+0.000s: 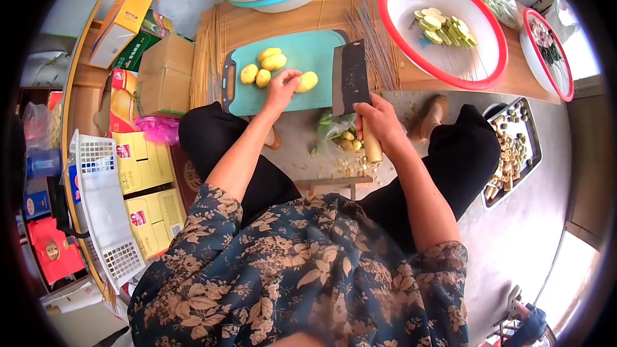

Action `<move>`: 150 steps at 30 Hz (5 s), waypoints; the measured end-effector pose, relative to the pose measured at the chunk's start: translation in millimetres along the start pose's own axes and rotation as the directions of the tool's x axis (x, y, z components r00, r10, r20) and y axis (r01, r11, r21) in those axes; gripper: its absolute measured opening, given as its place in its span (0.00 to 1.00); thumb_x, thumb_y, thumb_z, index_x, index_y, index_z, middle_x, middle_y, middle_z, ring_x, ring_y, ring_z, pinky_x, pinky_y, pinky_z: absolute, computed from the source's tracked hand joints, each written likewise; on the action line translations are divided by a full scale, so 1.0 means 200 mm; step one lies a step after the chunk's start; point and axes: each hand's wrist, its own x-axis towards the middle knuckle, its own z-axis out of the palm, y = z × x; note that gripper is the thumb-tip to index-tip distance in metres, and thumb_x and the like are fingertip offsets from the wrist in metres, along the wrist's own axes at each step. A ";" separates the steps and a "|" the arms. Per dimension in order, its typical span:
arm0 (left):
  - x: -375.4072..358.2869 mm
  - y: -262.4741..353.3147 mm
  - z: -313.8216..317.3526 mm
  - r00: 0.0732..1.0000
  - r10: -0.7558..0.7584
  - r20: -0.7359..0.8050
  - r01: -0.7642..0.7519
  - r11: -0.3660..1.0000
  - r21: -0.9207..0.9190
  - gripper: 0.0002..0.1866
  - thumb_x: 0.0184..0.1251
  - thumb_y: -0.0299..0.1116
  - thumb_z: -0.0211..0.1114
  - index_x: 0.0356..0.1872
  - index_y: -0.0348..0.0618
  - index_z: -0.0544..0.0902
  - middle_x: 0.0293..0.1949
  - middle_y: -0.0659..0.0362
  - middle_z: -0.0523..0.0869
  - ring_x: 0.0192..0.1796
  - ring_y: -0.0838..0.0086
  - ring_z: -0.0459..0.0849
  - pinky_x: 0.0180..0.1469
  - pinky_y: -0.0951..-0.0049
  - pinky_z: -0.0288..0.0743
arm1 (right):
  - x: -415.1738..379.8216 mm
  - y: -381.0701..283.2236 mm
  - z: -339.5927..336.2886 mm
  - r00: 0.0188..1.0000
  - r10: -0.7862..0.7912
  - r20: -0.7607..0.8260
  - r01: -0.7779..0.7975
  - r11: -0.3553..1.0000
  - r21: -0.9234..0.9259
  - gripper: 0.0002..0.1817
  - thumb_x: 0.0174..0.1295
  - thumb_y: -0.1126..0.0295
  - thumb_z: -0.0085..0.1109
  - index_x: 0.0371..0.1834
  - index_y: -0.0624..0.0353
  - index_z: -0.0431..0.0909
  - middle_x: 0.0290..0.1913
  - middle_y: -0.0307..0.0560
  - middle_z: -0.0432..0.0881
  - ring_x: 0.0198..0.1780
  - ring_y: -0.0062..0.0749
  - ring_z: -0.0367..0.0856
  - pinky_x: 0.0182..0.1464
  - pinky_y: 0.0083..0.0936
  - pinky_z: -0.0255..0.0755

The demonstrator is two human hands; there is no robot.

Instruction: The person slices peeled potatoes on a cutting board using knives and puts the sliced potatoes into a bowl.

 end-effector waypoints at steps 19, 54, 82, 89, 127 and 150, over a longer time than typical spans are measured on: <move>-0.07 0.08 0.03 0.978 0.147 -0.145 -0.116 0.972 0.206 0.20 0.56 0.26 0.75 0.51 0.44 0.84 0.48 0.57 0.82 0.42 0.68 0.83 0.47 0.67 0.79 | 0.09 0.18 0.00 0.855 -0.510 0.094 0.290 0.319 -0.902 0.10 0.63 0.70 0.54 0.45 0.62 0.73 0.28 0.65 0.83 0.29 0.57 0.85 0.36 0.51 0.78; -0.08 0.15 0.05 0.825 0.565 -0.027 -0.437 0.667 0.603 0.16 0.56 0.19 0.68 0.45 0.48 0.87 0.44 0.57 0.82 0.46 0.54 0.78 0.49 0.58 0.77 | 0.05 0.04 0.15 0.909 -0.377 0.178 0.251 0.155 -0.955 0.05 0.64 0.75 0.49 0.40 0.62 0.74 0.24 0.61 0.82 0.31 0.60 0.84 0.36 0.54 0.75; -0.10 0.15 0.06 0.806 0.590 -0.052 -0.455 0.673 0.584 0.17 0.55 0.15 0.66 0.45 0.43 0.84 0.46 0.54 0.83 0.48 0.53 0.79 0.51 0.58 0.77 | -0.02 0.04 0.17 0.893 -0.405 0.198 0.279 0.151 -0.948 0.04 0.64 0.76 0.49 0.40 0.62 0.73 0.22 0.60 0.81 0.29 0.61 0.84 0.34 0.54 0.75; -0.10 0.15 0.05 0.821 0.569 -0.051 -0.445 0.692 0.569 0.17 0.55 0.15 0.66 0.45 0.43 0.84 0.46 0.55 0.83 0.48 0.53 0.79 0.51 0.58 0.77 | -0.02 0.02 0.18 0.901 -0.391 0.189 0.265 0.150 -0.952 0.04 0.64 0.76 0.49 0.40 0.62 0.73 0.23 0.60 0.82 0.30 0.59 0.85 0.34 0.52 0.76; -0.08 -0.04 0.13 0.778 0.578 -0.246 -0.416 0.767 0.488 0.14 0.64 0.20 0.60 0.50 0.39 0.81 0.48 0.47 0.77 0.53 0.49 0.77 0.56 0.56 0.73 | 0.00 0.01 0.19 0.897 -0.388 0.211 0.273 0.112 -0.956 0.03 0.64 0.76 0.50 0.39 0.62 0.72 0.21 0.59 0.81 0.28 0.59 0.84 0.33 0.51 0.76; -0.08 -0.02 0.11 0.814 0.535 -0.227 -0.390 0.792 0.471 0.14 0.64 0.21 0.61 0.50 0.40 0.81 0.50 0.46 0.79 0.54 0.48 0.77 0.57 0.55 0.73 | 0.25 0.02 0.24 0.873 -0.410 0.264 0.306 0.038 -0.951 0.03 0.60 0.77 0.53 0.36 0.64 0.75 0.23 0.59 0.83 0.30 0.56 0.87 0.35 0.48 0.79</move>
